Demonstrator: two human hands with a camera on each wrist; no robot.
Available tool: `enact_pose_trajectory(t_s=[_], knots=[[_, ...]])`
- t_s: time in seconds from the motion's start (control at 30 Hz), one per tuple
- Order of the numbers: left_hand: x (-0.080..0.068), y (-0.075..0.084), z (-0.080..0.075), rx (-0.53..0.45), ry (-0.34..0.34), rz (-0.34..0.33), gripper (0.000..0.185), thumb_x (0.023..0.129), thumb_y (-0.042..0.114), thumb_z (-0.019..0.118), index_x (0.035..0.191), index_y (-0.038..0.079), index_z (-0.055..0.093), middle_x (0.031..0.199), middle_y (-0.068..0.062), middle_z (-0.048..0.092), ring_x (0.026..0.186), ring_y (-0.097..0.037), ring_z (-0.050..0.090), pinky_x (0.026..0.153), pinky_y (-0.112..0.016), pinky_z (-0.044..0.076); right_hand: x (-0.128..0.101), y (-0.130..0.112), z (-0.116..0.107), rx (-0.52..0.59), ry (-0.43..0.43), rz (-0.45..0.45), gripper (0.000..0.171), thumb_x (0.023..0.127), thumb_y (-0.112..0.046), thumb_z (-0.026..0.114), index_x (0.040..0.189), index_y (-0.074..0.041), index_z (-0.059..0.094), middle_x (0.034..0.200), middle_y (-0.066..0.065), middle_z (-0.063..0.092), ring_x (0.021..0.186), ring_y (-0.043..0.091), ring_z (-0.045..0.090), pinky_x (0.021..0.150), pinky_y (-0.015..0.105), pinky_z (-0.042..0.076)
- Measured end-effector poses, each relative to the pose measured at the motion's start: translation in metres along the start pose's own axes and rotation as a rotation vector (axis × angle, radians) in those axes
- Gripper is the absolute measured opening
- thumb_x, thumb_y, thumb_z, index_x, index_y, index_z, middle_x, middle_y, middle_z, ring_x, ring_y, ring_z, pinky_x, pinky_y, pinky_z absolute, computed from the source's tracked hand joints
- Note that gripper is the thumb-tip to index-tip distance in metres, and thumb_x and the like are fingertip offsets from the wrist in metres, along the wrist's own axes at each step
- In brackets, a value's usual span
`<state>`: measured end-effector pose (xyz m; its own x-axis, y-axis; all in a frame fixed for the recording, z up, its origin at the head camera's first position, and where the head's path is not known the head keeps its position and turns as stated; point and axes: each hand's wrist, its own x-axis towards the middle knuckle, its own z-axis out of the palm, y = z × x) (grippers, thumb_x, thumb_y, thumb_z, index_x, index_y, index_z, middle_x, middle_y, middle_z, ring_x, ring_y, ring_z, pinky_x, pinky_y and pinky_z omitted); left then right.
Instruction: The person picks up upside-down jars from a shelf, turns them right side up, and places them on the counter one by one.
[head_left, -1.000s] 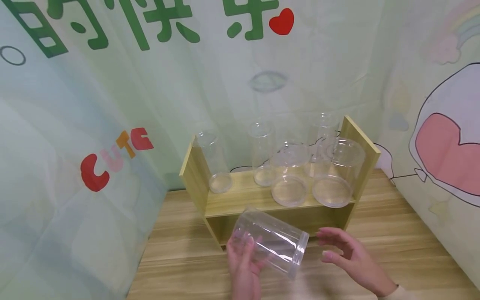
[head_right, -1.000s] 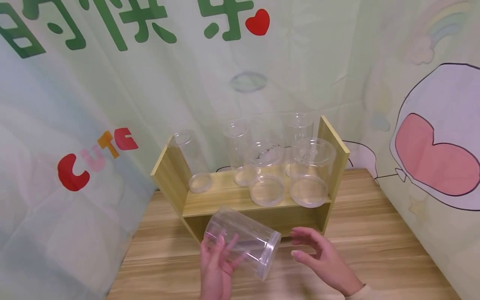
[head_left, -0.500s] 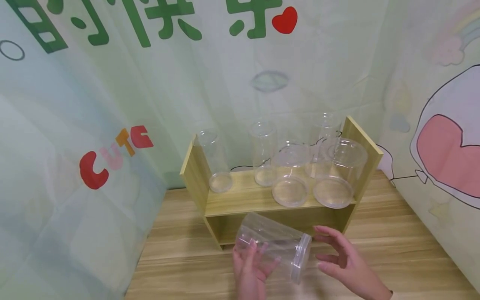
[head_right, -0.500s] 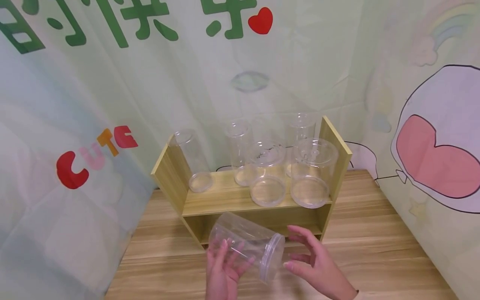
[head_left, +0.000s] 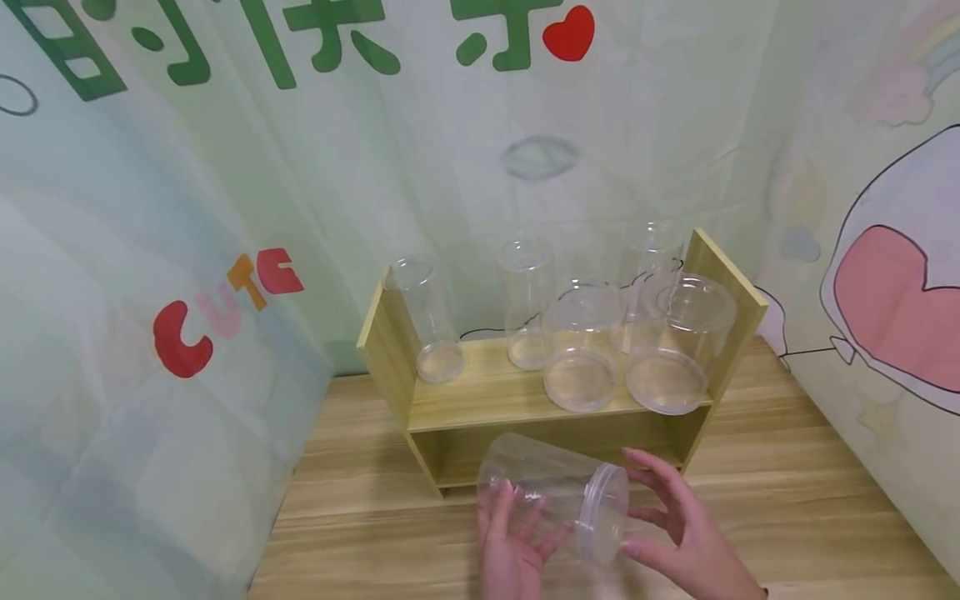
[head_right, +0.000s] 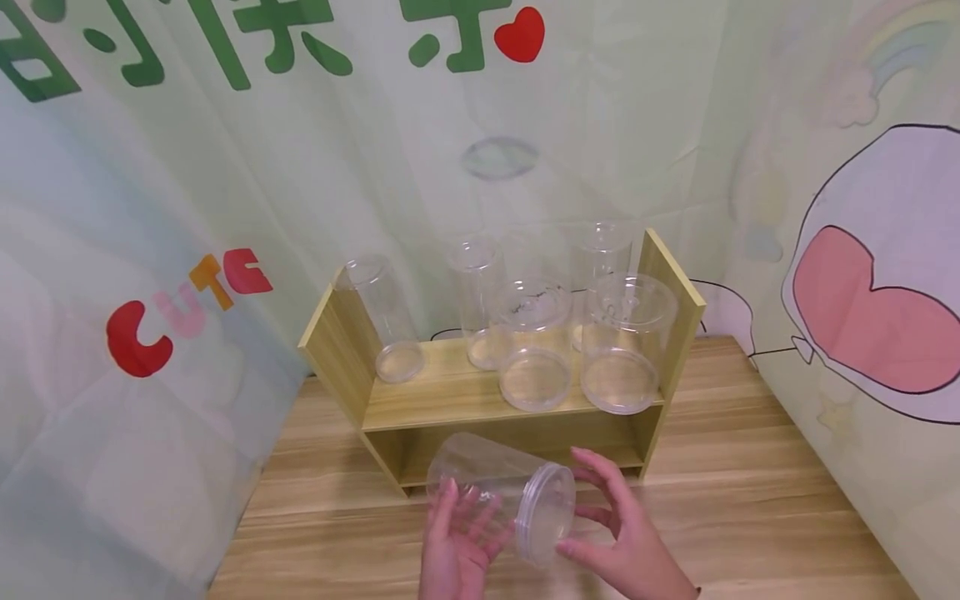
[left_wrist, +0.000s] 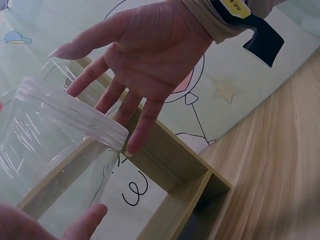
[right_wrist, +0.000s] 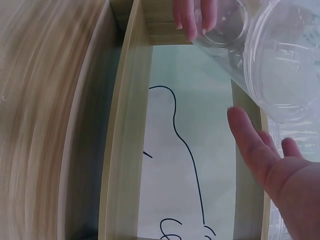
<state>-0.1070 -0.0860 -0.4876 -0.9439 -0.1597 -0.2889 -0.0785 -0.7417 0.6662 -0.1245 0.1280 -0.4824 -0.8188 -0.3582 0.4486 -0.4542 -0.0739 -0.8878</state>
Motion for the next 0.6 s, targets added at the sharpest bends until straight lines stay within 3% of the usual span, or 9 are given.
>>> enact_pose_trajectory(t_s=[0.13,0.4,0.6], knots=[[0.001,-0.003,0.0,-0.002,0.007,-0.015,0.043,0.1,0.034,0.056,0.131,0.016,0.033,0.14,-0.02,0.018,0.109,-0.031,0.055,0.082,-0.054,0.054,0.0,-0.001,0.003,-0.029,0.025,-0.025,0.09,0.074,0.02,0.074,0.149,0.005,0.027,0.15,0.016,0.038,0.131,0.015,0.043,0.093,0.033,0.052],[0.003,-0.005,-0.001,-0.009,0.025,-0.087,0.082,0.099,0.044,0.056,0.151,0.009,0.005,0.145,-0.027,0.019,0.107,-0.03,0.057,0.086,-0.049,0.054,-0.002,0.001,0.009,-0.062,0.037,-0.034,0.094,0.071,0.017,0.078,0.15,0.005,0.027,0.151,0.028,0.029,0.135,0.014,0.038,0.095,0.031,0.049],[0.005,-0.007,-0.001,-0.032,0.017,-0.125,0.083,0.098,0.046,0.057,0.15,0.008,0.004,0.145,-0.026,0.02,0.107,-0.03,0.057,0.087,-0.046,0.054,-0.002,0.006,0.014,-0.052,0.039,-0.136,0.095,0.067,0.019,0.08,0.146,0.012,0.028,0.151,0.033,0.023,0.139,0.019,0.034,0.098,0.028,0.047]])
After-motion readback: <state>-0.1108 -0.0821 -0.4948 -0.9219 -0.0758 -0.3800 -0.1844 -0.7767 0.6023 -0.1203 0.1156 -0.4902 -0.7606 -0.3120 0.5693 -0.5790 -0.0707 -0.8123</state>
